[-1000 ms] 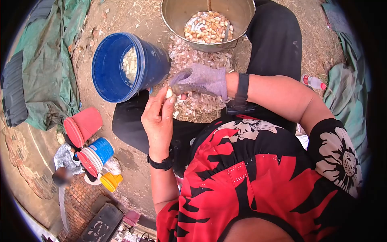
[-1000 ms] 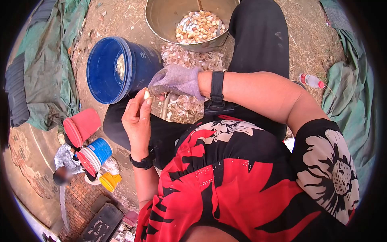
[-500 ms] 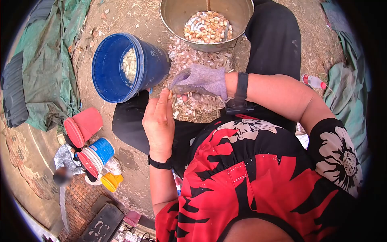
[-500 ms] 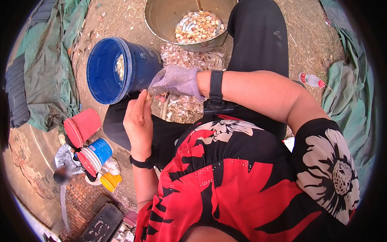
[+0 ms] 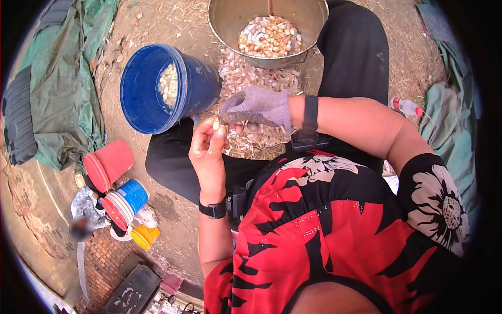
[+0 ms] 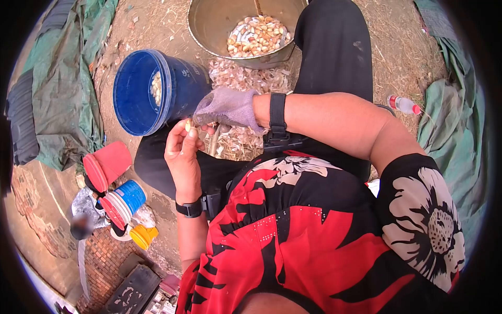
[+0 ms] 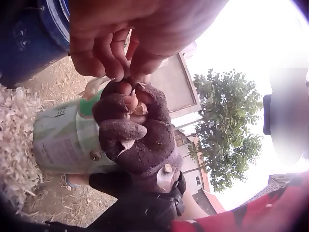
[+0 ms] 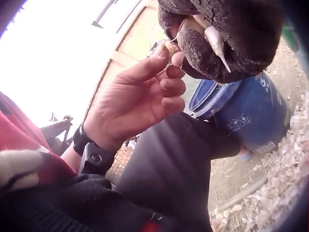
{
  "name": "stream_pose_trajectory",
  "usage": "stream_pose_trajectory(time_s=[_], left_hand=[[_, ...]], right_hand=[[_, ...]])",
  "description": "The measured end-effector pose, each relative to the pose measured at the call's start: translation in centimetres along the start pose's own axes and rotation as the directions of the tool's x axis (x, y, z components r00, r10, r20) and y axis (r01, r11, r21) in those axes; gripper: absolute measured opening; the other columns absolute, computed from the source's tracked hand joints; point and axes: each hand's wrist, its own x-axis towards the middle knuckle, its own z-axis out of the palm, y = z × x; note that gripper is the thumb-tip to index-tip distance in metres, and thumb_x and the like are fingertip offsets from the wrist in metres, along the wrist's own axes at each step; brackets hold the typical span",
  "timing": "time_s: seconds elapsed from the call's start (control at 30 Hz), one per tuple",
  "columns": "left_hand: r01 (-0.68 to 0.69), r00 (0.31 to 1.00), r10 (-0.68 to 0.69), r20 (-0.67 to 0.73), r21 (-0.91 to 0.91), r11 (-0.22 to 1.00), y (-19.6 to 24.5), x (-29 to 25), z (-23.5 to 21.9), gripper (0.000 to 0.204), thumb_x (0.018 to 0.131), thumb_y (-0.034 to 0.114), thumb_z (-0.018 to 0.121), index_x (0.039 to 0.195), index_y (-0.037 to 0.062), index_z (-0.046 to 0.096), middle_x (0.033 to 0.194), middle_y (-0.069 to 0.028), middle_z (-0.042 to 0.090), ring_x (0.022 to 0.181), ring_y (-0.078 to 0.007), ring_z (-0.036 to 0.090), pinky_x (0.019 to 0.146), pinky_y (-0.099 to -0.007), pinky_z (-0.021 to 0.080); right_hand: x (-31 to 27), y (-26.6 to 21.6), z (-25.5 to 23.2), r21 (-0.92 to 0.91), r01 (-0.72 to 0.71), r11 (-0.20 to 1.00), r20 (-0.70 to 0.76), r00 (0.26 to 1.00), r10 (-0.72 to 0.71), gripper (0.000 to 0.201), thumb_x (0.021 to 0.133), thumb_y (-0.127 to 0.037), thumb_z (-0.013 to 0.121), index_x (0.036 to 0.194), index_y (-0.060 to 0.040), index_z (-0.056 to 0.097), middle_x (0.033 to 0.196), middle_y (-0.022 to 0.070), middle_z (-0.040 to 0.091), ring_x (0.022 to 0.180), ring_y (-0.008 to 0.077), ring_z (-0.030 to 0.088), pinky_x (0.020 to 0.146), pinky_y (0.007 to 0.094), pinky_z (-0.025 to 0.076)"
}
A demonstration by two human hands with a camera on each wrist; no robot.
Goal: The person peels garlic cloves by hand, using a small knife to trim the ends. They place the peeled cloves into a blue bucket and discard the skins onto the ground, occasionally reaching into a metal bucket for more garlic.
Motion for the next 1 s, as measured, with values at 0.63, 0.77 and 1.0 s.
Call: stream_pose_trajectory(time_s=[0.63,0.77,1.0], left_hand=[[-0.282,0.950,0.306,0.058,0.583,0.762,0.9,0.1,-1.4,0.022,0.100,0.009,0.056,0.118,0.0010,0.067,0.086,0.0012,0.052,0.069,-0.0064,0.047,0.061,-0.0222,0.041],[-0.362,0.917,0.373,0.141,0.689,0.628,1.5,-0.3,-0.9,0.021,0.098,0.007,0.058,0.116,0.0009,0.066,0.085,-0.0054,0.055,0.071,-0.0139,0.051,0.064,-0.0267,0.043],[-0.387,0.911,0.372,0.180,0.688,0.614,2.4,-0.9,0.2,0.026,0.094,0.002,0.059,0.120,0.0020,0.063,0.091,-0.0106,0.060,0.077,-0.0207,0.058,0.072,-0.0300,0.048]], right_hand=[[0.1,-0.7,-0.1,-0.131,0.022,0.991,0.044,0.999,-0.016,0.032,0.091,-0.024,0.069,0.113,-0.0005,0.069,0.092,0.0064,0.070,0.075,0.0107,0.063,0.068,0.0254,0.053],[0.3,-0.2,-0.2,-0.168,0.057,0.984,0.066,0.997,-0.046,0.033,0.091,-0.025,0.068,0.113,0.0001,0.069,0.092,0.0074,0.069,0.076,0.0108,0.063,0.069,0.0254,0.053],[-0.9,-1.2,0.3,-0.171,-0.005,0.985,0.096,0.995,0.021,0.033,0.092,-0.028,0.068,0.109,0.0005,0.069,0.088,0.0057,0.069,0.073,0.0107,0.062,0.063,0.0254,0.053]])
